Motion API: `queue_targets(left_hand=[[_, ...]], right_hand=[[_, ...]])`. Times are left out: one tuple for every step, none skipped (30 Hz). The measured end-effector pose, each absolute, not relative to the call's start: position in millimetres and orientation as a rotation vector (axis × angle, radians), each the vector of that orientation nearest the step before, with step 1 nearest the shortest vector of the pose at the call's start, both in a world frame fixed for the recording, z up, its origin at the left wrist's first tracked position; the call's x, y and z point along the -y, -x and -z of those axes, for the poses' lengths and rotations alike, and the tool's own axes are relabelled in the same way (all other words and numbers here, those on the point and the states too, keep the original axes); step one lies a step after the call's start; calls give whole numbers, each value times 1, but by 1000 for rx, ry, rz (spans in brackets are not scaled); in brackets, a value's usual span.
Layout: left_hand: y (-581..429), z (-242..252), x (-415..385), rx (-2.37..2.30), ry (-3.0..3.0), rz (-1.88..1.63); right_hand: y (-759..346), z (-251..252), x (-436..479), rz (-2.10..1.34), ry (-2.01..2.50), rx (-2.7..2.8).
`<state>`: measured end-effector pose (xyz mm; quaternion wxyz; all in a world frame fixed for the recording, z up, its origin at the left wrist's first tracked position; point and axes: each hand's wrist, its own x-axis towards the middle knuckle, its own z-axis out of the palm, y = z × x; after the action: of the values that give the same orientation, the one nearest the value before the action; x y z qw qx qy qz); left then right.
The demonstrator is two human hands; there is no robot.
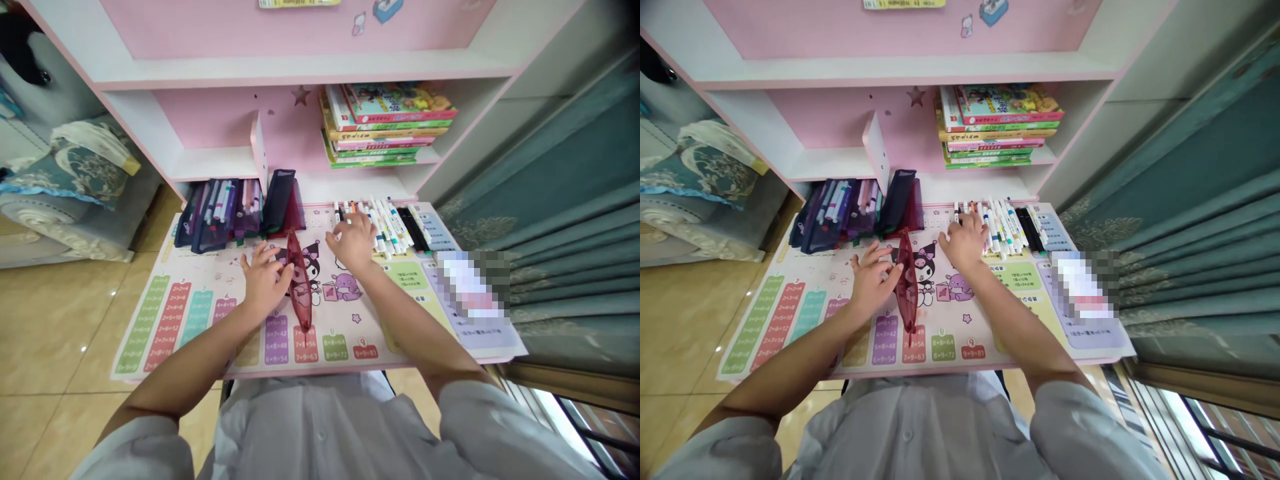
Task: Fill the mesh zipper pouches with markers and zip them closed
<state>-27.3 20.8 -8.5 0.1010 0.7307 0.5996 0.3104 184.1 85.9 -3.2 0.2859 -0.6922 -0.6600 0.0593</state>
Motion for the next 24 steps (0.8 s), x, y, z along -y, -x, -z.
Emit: queue_targets(left_hand=[[27, 9, -20, -1766, -2162, -933], [27, 10, -19, -1759, -2167, -945], [27, 11, -18, -1750, -2173, -951], [26, 13, -18, -1741, -2177, -952], [26, 14, -17, -1733, -2182, -950], [26, 15, -16, -1728, -2183, -948], [26, 16, -16, -1726, -2183, -945], [26, 17, -16, -1725, -2180, -944], [26, 17, -16, -1723, -2176, -946], [26, 18, -16, -1723, -2167, -950], [26, 18, -16, -1724, -2158, -955], [26, 18, -17, -1723, -2149, -961], [26, 18, -17, -1722, -2143, -967], [26, 18, -17, -1722, -2138, -975], [26, 18, -17, -1717, -2140, -982], [26, 18, -17, -1711, -2143, -990], [26, 18, -17, -1705, -2146, -998], [26, 18, -17, -1702, -2148, -1008], [26, 18, -17, -1703, -2148, -1015], [26, 18, -17, -1706, -2148, -1020], [25, 18, -17, -1713, -2146, -1023], [25, 18, -17, -1720, -2145, -1024], [24, 17, -16, -1726, -2145, -1020], [24, 16, -16, -1728, -2145, -1011]], right_hand=[[-187, 7, -99, -50, 1925, 1821], [-189, 10, -110, -3, 1996, 1845], [-191, 14, -120, 24, 2061, 1868], [-192, 18, -128, 39, 2109, 1887], [-192, 21, -133, 48, 2144, 1897], [-192, 25, -138, 61, 2166, 1904], [-192, 29, -140, 75, 2177, 1909], [-192, 32, -142, 84, 2183, 1910], [-191, 34, -143, 85, 2187, 1910], [-190, 36, -144, 78, 2191, 1908], [-189, 37, -144, 64, 2199, 1905], [-189, 37, -144, 48, 2208, 1901], [-188, 35, -144, 30, 2212, 1900], [-187, 33, -142, 6, 2214, 1898], [-187, 29, -140, -21, 2205, 1893], [-186, 24, -136, -50, 2171, 1896], [-184, 18, -130, -83, 2127, 1886], [-182, 11, -122, -116, 2060, 1875], [-180, 3, -112, -155, 1958, 1882], [-177, -6, -100, -193, 1915, 1804], [-173, -15, -87, -257, 1823, 1809], [-169, -24, -72, -308, 1722, 1827], [-164, -32, -58, -350, 1631, 1861], [-160, -39, -45, -392, 1556, 1914]])
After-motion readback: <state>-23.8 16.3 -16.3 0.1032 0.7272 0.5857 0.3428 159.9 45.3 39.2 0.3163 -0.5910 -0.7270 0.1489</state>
